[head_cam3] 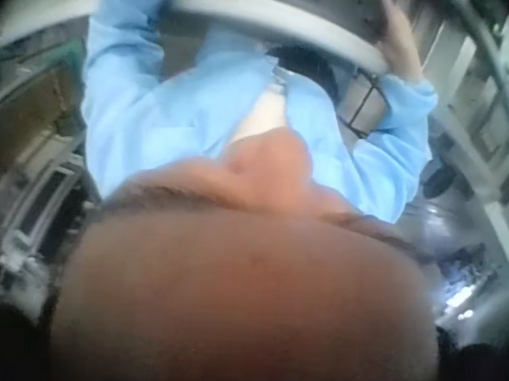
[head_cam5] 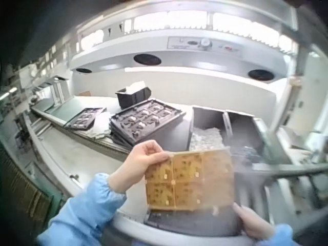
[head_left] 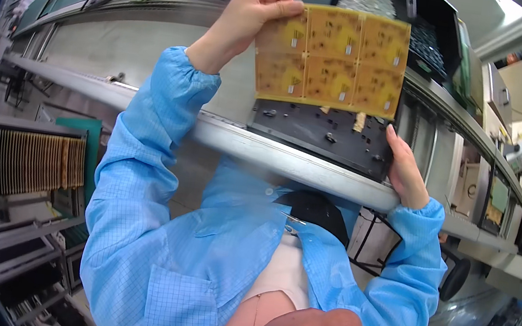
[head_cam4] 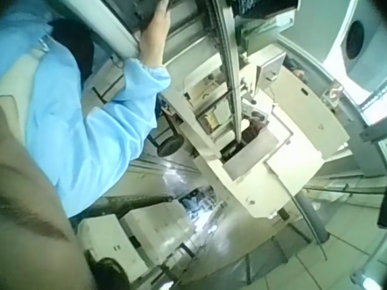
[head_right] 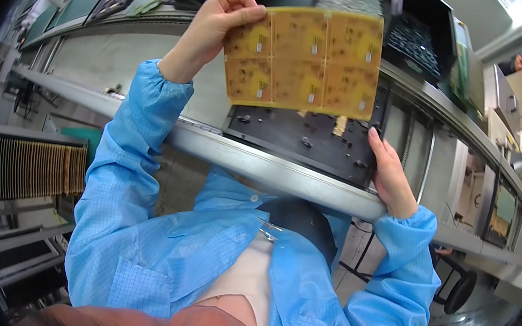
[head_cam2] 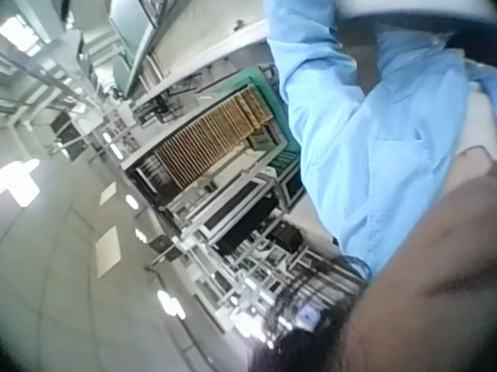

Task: Assembling small electronic components onto a printed circuit board on a production line.

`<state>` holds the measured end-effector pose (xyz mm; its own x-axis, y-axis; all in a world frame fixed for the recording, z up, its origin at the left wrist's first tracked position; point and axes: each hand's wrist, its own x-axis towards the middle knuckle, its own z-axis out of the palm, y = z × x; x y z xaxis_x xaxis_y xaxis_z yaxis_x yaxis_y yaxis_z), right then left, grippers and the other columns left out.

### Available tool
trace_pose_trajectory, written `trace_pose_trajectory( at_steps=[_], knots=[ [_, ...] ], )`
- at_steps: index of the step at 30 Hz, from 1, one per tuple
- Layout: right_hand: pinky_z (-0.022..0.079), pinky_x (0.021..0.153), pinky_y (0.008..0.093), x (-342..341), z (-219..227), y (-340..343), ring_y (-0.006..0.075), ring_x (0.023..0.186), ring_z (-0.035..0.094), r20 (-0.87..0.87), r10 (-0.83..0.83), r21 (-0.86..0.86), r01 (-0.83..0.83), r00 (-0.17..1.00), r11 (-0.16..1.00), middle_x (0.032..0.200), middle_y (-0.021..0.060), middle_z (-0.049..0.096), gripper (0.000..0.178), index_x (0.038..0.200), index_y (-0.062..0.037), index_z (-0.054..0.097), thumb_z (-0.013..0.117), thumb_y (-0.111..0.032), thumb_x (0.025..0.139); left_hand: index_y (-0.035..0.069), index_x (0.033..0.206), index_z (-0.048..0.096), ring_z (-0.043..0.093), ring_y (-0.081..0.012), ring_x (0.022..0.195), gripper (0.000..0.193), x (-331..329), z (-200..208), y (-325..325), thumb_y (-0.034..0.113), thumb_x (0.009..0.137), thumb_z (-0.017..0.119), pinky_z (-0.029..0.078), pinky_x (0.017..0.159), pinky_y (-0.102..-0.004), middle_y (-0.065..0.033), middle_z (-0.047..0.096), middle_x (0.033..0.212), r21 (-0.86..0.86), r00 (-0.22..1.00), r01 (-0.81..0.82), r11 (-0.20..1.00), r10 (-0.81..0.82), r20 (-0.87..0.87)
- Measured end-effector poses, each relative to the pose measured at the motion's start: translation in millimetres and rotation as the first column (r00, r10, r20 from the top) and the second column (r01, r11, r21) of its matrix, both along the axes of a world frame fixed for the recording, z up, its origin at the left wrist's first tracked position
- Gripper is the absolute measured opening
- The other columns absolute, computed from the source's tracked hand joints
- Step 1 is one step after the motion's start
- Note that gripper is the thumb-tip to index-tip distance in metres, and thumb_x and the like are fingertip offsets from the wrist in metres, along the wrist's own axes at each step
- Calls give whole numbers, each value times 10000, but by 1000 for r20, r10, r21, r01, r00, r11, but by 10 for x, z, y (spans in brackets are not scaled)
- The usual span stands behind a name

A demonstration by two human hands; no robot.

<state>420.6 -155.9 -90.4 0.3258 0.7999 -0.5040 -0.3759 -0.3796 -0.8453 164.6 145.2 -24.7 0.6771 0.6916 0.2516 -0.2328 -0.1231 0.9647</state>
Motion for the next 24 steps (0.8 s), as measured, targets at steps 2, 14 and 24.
trace_pose_trajectory(
  at_steps=[2, 14, 24],
  knots=[
    [451, 1042, 373, 55, -56, 19, 185, 1204, 581, 78, 9, -12, -8, 997, 1000, 1310, 90, 634, 549, 1366, -44, 558, 510, -492, 1053, 48, 919, 676, 620, -67, 777, 191, 109, -80, -26, 192, 894, 798, 497, 712, -220, -9, 682, 839, -26, 997, 65, 998, -66, -37],
    [432, 944, 330, -84, -4, -191, 155, 1108, 562, 221, -143, 41, 138, 965, 990, 1225, 51, 618, 573, 1308, -60, 584, 502, -557, 1036, 63, 898, 658, 579, -47, 759, 223, 249, -247, -116, 239, 906, 793, 475, 704, -205, 19, 635, 807, 11, 941, 203, 979, -192, -280],
    [491, 969, 336, -47, -175, -214, 182, 1152, 576, 636, -175, 224, 37, 752, 974, 1269, 94, 606, 476, 1373, -30, 531, 669, -289, 999, 38, 879, 671, 660, -186, 713, 271, 376, -405, -270, 267, 853, 814, 519, 660, -305, -85, 697, 819, 496, 930, 85, 864, 110, -350]
  ],
)
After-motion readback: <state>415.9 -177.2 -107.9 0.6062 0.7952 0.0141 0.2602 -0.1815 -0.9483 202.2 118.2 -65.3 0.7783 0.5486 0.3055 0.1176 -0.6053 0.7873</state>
